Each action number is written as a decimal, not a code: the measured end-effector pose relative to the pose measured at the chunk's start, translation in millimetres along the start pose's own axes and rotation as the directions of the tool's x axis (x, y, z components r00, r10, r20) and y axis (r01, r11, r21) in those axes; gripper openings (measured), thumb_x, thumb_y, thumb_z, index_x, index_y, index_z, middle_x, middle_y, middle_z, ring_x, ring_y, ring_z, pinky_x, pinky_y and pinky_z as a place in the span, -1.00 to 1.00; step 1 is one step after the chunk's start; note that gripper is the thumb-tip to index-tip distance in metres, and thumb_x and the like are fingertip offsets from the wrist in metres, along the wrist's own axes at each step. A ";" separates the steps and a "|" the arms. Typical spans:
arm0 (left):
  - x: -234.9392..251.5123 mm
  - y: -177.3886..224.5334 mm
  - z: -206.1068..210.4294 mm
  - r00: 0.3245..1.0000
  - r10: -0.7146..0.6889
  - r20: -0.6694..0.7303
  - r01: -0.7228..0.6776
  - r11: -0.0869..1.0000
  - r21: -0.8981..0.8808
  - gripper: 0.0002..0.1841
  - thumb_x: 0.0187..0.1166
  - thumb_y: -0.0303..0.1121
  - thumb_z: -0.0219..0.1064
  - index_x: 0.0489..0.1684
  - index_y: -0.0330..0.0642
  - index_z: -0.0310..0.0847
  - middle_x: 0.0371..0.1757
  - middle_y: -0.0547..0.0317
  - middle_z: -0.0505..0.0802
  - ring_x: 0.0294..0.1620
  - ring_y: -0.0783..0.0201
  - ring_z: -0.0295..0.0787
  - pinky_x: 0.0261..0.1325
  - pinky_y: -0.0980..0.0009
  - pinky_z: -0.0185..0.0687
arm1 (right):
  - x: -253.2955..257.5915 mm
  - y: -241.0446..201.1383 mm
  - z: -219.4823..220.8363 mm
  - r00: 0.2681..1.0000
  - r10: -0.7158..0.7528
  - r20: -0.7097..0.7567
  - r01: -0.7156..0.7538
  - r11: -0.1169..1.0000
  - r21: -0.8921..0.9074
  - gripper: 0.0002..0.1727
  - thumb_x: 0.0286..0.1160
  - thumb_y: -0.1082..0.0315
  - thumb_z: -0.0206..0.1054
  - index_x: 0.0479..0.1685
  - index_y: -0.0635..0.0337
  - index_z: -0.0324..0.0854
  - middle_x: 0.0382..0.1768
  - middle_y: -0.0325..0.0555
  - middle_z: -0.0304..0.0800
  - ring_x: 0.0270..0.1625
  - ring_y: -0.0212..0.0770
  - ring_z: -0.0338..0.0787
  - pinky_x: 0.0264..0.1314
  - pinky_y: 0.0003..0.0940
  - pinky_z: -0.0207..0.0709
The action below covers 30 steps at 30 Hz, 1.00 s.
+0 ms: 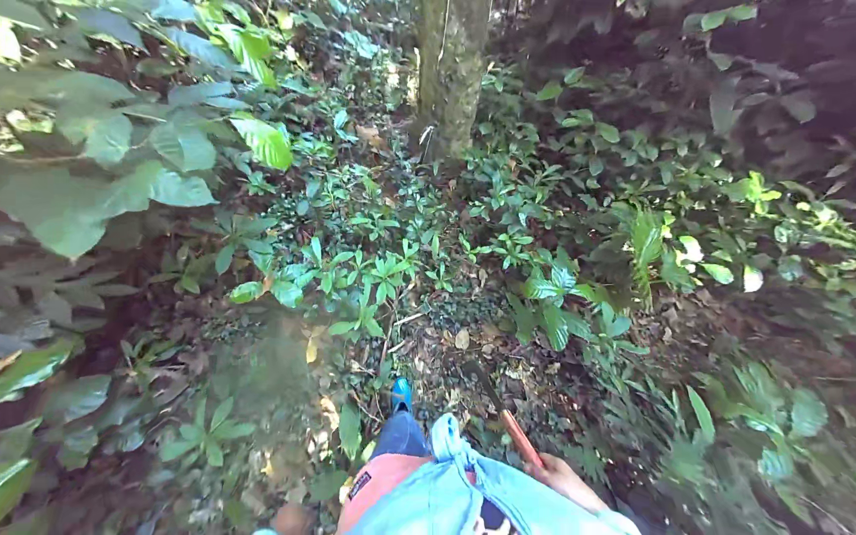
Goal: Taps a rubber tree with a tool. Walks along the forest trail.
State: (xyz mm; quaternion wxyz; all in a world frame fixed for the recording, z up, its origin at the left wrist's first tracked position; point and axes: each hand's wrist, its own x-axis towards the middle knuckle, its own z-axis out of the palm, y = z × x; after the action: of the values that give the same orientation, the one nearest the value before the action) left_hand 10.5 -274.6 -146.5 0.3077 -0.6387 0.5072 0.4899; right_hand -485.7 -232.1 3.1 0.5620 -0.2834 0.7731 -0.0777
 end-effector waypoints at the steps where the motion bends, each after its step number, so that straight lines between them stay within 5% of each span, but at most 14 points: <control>1: 26.7 12.0 -24.6 0.996 -0.031 -0.081 0.017 0.986 -0.168 -0.58 0.79 -0.28 0.17 0.34 -0.50 0.61 0.38 -0.41 0.74 0.50 -0.24 0.64 0.59 -0.13 0.45 | 20.7 -26.4 -11.4 1.000 0.008 0.010 -0.008 1.000 0.001 -0.67 0.72 0.21 0.28 0.17 0.32 0.60 -0.35 -0.05 0.69 -0.38 -0.22 0.65 -0.18 -0.20 0.58; 4: 42.3 84.2 -126.5 0.979 -0.023 -0.204 -0.078 0.876 -0.475 -0.60 0.83 -0.28 0.15 0.32 -0.50 0.59 0.28 -0.44 0.76 0.34 -0.27 0.72 0.47 -0.17 0.53 | 65.7 -106.1 -51.4 1.000 0.029 -0.012 -0.029 0.999 -0.014 -0.65 0.75 0.19 0.23 0.25 0.29 0.56 -0.40 -0.06 0.60 -0.48 -0.22 0.55 -0.32 -0.21 0.51; 9: 14.1 185.1 -273.8 0.959 0.128 -0.254 -0.176 0.968 -0.176 -0.66 0.78 -0.29 0.21 0.22 -0.41 0.69 0.28 -0.40 0.78 0.41 -0.26 0.69 0.53 -0.21 0.45 | 103.1 -207.0 -87.0 0.992 -0.013 -0.122 0.034 0.984 0.174 -0.68 0.76 0.29 0.21 0.31 0.30 0.48 -0.46 -0.09 0.54 -0.59 -0.27 0.50 -0.50 -0.33 0.46; 16: 48.0 250.1 -356.9 0.960 0.100 -0.261 -0.186 0.925 -0.331 -0.64 0.60 -0.41 0.44 0.26 -0.45 0.61 0.25 -0.38 0.77 0.33 -0.20 0.71 0.46 -0.10 0.52 | 192.8 -264.8 -124.1 0.995 0.059 -0.075 -0.033 0.950 0.309 -0.77 0.81 0.34 0.14 0.20 0.31 0.47 -0.59 -0.16 0.49 -0.71 -0.32 0.46 -0.63 -0.41 0.44; 21: 124.8 297.4 -404.7 0.975 0.084 -0.207 -0.180 0.842 -0.509 -0.67 0.70 -0.39 0.33 0.18 -0.55 0.63 0.15 -0.37 0.81 0.19 -0.11 0.79 0.40 -0.01 0.59 | 283.5 -319.8 -174.3 0.989 0.136 -0.053 -0.110 0.934 0.339 -0.74 0.81 0.30 0.15 0.21 0.31 0.48 -0.58 -0.15 0.50 -0.69 -0.32 0.46 -0.61 -0.40 0.43; 25: 186.1 358.5 -469.6 0.990 0.013 -0.142 -0.090 0.828 -0.553 -0.56 0.91 -0.23 0.01 0.34 -0.51 0.55 0.17 -0.35 0.80 0.18 -0.09 0.79 0.38 0.01 0.60 | 361.1 -392.8 -226.6 0.985 0.160 -0.060 -0.119 0.893 0.434 -0.79 0.81 0.31 0.15 0.14 0.29 0.46 -0.63 -0.19 0.45 -0.73 -0.33 0.45 -0.67 -0.42 0.43; 30: 233.0 442.5 -583.6 0.989 0.019 -0.148 -0.071 0.931 -0.358 -0.55 0.83 -0.23 0.15 0.42 -0.47 0.55 0.34 -0.42 0.74 0.42 -0.25 0.69 0.54 -0.15 0.48 | 435.4 -524.8 -298.8 0.990 0.111 -0.092 -0.069 0.924 0.376 -0.77 0.80 0.30 0.14 0.17 0.29 0.45 -0.61 -0.19 0.45 -0.71 -0.32 0.47 -0.63 -0.40 0.47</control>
State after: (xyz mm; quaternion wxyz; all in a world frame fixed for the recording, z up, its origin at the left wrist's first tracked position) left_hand -225.4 -1005.8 -126.2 0.1364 -0.7060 0.4434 0.5350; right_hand -664.8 -954.4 -19.5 0.5646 -0.1313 0.7866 -0.2125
